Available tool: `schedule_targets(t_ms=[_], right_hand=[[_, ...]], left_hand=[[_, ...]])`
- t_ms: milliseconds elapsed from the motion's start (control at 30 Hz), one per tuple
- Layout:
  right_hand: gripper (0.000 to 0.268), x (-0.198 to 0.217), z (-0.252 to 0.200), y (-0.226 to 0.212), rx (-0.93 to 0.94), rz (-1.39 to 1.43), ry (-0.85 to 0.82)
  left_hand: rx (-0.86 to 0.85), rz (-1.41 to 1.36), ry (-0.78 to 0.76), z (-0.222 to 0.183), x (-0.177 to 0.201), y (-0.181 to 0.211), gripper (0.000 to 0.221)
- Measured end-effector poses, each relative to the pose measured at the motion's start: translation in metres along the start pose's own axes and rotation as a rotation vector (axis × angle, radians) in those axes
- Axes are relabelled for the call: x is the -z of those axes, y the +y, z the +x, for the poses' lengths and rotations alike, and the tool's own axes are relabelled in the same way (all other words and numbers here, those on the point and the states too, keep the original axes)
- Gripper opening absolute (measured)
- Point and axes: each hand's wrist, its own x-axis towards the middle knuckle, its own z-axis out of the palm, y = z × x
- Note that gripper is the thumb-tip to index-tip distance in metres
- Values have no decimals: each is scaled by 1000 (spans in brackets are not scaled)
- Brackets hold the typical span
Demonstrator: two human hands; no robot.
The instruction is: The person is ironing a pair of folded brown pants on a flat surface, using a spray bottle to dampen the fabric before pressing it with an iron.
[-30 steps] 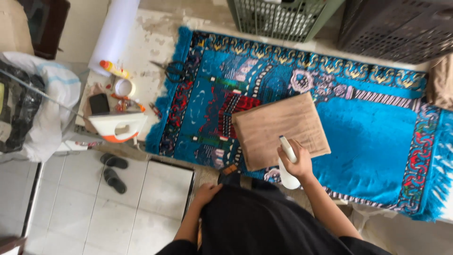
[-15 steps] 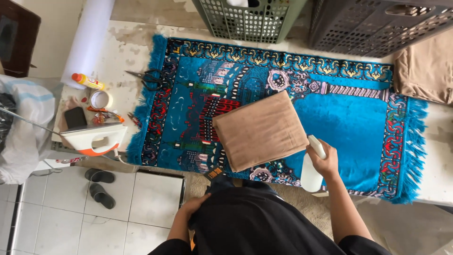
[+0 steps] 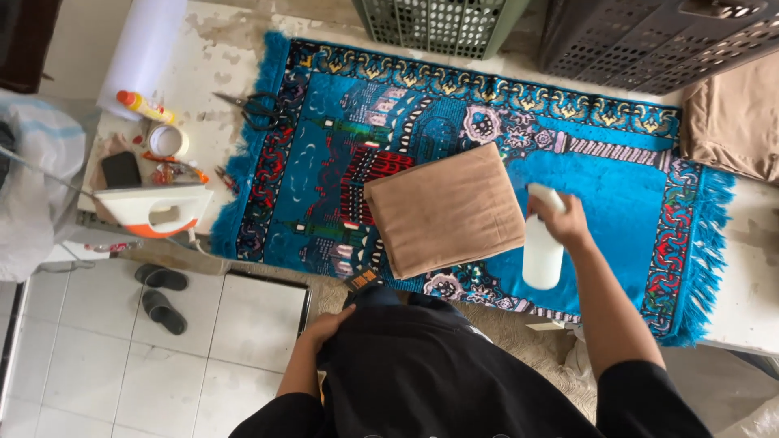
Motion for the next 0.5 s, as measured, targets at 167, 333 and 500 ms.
schedule_targets(t_ms=[167, 333, 500], right_hand=[[25, 5, 19, -45, -40, 10, 9], [29, -16, -1, -6, 32, 24, -37], [11, -70, -41, -88, 149, 377, -298]], left_hand=[[9, -28, 22, -4, -4, -10, 111], [22, -159, 10, -19, -8, -24, 110], [20, -163, 7, 0, -5, -41, 114]])
